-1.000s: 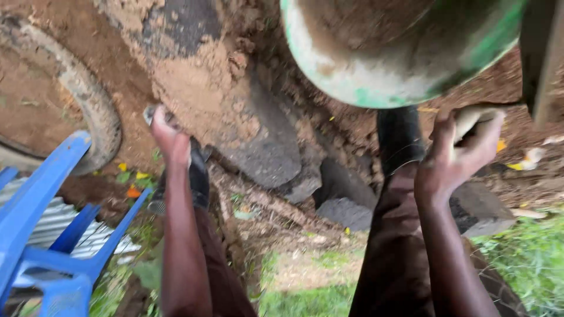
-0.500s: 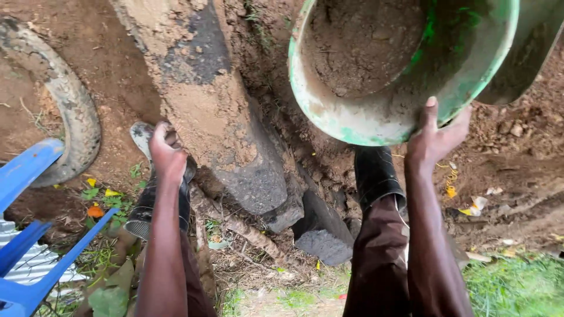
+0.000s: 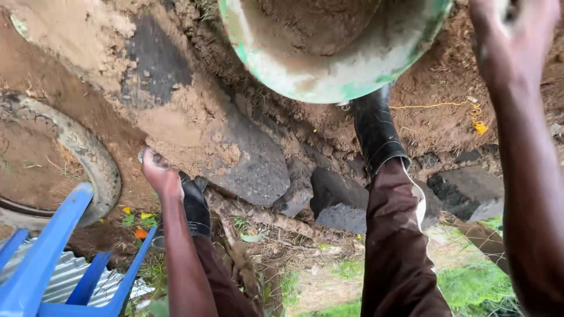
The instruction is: Applying mortar to a stone wall using a trowel to build a structure
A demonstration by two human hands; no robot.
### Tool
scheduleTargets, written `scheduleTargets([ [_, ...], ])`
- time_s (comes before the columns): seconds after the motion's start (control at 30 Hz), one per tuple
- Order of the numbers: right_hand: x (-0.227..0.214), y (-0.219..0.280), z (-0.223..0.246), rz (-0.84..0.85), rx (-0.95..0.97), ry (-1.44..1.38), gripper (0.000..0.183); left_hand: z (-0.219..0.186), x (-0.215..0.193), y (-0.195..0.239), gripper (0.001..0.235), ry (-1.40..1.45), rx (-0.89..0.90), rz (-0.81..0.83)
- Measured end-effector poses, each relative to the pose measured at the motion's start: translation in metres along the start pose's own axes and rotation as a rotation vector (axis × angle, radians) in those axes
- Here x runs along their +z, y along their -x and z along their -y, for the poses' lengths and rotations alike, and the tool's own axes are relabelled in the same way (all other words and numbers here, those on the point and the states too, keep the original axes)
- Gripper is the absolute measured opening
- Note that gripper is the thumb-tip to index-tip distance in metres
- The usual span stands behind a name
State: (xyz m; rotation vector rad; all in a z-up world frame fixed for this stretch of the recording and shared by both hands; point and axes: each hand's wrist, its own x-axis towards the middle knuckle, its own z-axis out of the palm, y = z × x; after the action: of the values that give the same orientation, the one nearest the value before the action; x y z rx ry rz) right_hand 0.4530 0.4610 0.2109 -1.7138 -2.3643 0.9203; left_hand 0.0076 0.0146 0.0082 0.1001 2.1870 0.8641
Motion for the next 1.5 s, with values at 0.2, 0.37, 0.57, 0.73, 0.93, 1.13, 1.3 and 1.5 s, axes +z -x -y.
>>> scheduleTargets([
  [0.2,0.004,0.129,0.084,0.103,-0.052,-0.165,0.040,0.005,-0.012,-0.001,0.098,-0.088,-0.180,0.002],
  [0.37,0.153,0.173,0.088,0.708,0.302,-0.056,0.029,0.017,-0.023,0.003,0.046,-0.013,0.141,0.024],
  [0.57,0.336,0.061,0.065,0.884,0.528,-0.472,0.079,0.050,-0.023,-0.017,0.049,0.154,0.092,-0.006],
  [0.73,0.403,0.034,0.049,1.076,0.505,-0.650,0.060,-0.034,0.017,0.017,0.023,0.158,0.017,-0.038],
  [0.93,0.237,0.036,0.161,1.203,0.180,-0.336,0.037,0.091,-0.042,-0.031,0.059,0.073,0.130,0.017],
  [1.13,0.169,0.038,0.222,1.383,0.183,-0.235,0.046,0.045,-0.028,-0.003,0.054,0.059,0.144,0.004],
  [1.3,0.105,0.043,0.251,1.431,0.339,-0.231,0.048,0.003,-0.022,0.002,0.052,0.052,0.083,0.016],
  [1.5,0.154,0.081,0.178,1.119,0.812,-0.432,0.045,-0.009,-0.020,0.017,0.062,0.025,0.071,0.006],
])
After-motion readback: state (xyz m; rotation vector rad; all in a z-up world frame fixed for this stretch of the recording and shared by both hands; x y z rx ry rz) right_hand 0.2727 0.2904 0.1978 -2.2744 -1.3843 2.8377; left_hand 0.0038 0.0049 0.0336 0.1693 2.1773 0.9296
